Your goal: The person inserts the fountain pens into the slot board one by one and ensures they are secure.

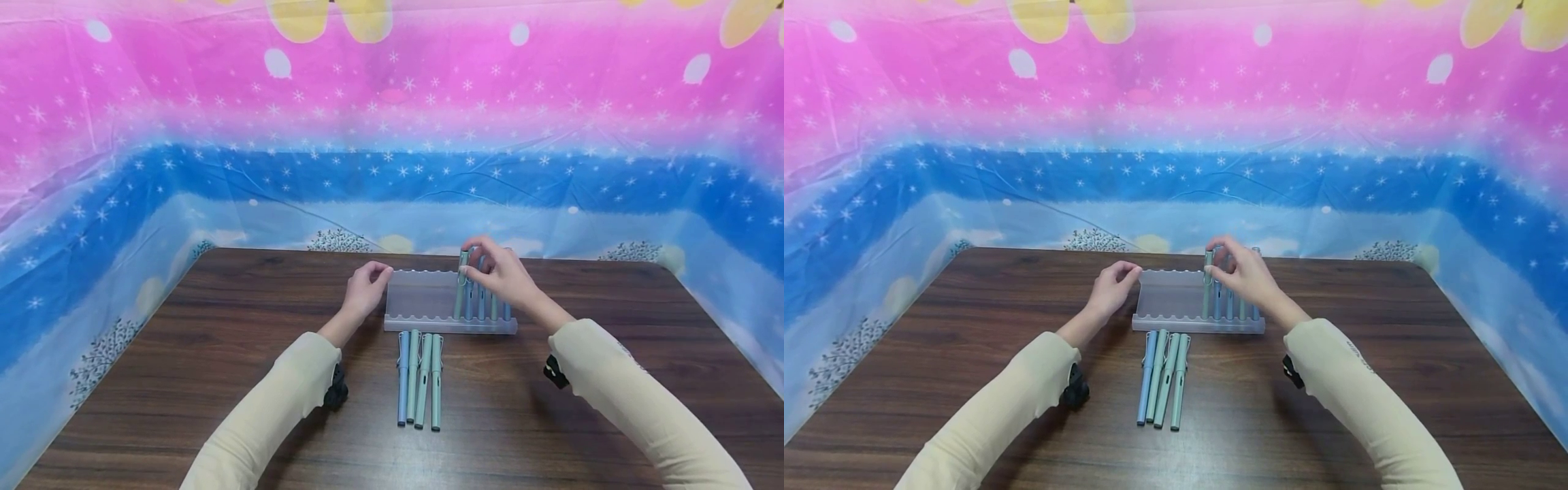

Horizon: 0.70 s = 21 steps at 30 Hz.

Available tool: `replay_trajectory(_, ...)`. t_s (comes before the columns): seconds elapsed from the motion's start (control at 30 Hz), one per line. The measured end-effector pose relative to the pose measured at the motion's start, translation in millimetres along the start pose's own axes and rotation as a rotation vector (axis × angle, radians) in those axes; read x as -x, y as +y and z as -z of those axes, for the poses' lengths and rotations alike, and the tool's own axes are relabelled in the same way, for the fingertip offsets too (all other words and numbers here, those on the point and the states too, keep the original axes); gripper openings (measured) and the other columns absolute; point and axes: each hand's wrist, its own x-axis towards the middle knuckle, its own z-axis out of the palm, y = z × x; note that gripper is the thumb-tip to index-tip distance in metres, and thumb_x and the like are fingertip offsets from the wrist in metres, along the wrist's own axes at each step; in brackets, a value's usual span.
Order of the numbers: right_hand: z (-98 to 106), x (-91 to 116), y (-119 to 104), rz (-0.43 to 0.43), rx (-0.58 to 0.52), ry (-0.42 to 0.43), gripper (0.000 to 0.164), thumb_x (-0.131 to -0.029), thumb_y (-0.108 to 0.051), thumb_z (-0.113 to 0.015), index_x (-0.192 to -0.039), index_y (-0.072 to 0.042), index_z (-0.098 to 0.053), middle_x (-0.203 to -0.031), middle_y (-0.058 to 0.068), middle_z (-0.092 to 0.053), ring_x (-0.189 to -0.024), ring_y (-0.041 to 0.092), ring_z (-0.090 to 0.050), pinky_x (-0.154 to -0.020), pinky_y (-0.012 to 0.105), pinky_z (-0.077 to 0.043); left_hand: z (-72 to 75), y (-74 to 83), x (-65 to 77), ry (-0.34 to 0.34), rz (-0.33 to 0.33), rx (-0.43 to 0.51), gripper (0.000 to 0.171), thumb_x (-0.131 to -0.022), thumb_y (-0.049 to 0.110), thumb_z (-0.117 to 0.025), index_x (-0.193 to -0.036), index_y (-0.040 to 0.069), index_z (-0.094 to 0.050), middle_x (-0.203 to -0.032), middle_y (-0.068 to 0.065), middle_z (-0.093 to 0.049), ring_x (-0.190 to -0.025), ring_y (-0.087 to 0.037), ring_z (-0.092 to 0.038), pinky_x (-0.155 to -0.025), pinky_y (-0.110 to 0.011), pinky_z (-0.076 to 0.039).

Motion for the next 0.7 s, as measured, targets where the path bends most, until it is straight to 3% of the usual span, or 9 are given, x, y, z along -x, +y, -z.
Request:
replay_trajectory(0.37, -2.6, 0.6, 2.2, -0.032, 0.012, -0.027, 0.034, -0.083, -0.016, -0.062, -0.114, -0.016, -0.049, -0.085, -0.002, -0.054, -0.046, 0.010, -0.043, -0.041, 0.028, -0.035, -0.7, -0.9, -0.4, 0.007, -0.013, 0.005, 0.025, -0.090, 0.024, -0.050, -0.102, 0.003, -0.059, -0.100, -0.010, -0.059, -0.089, -0.022, -0.054, -0.078, -0.033, -0.044)
replay_trajectory(0.7, -5.3, -0.2, 7.6, 0.030, 0.192, -0.080, 0.050, -0.080, -0.020, -0.066, -0.124, -0.015, -0.043, -0.072, -0.007, -0.053, -0.051, 0.009, -0.046, -0.046, 0.028, -0.039, 0.3, -0.1, 0.9, 0.001, -0.017, 0.017, 0.025, -0.091, 0.023, -0.050, -0.102, 0.003, -0.059, -0.099, -0.010, -0.059, -0.087, -0.021, -0.054, -0.077, -0.033, -0.045)
